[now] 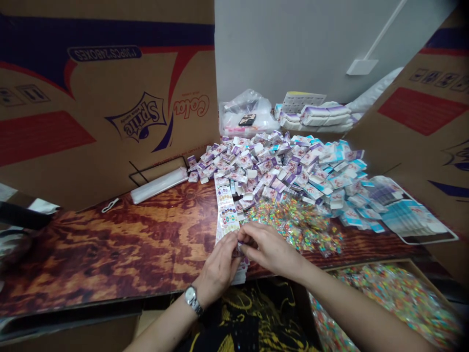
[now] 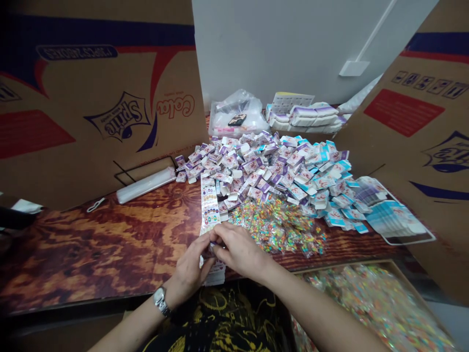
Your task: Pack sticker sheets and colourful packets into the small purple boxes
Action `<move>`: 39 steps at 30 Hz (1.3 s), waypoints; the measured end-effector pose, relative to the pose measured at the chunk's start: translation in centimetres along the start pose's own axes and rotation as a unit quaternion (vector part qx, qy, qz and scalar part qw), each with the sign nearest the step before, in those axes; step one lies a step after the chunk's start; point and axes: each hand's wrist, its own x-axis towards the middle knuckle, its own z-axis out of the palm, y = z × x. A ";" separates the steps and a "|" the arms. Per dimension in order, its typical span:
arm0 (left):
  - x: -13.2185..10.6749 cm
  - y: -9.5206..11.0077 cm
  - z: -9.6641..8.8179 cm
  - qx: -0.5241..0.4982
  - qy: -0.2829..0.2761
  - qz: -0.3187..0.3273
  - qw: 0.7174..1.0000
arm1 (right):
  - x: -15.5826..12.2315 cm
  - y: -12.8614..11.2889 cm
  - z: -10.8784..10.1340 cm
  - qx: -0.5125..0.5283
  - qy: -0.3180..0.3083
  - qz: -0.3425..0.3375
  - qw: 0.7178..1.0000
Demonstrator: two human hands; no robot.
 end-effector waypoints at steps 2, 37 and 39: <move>-0.2 -0.1 0.2 0.015 0.007 0.000 1.000 | 0.2 0.1 0.4 0.014 0.018 0.017 1.000; -0.4 0.8 0.8 0.122 -0.034 -0.076 0.989 | -2.6 0.5 5.6 0.140 0.233 0.083 0.959; -0.6 0.9 0.8 0.130 -0.036 -0.078 0.988 | -2.7 0.4 5.9 0.117 0.237 0.074 0.961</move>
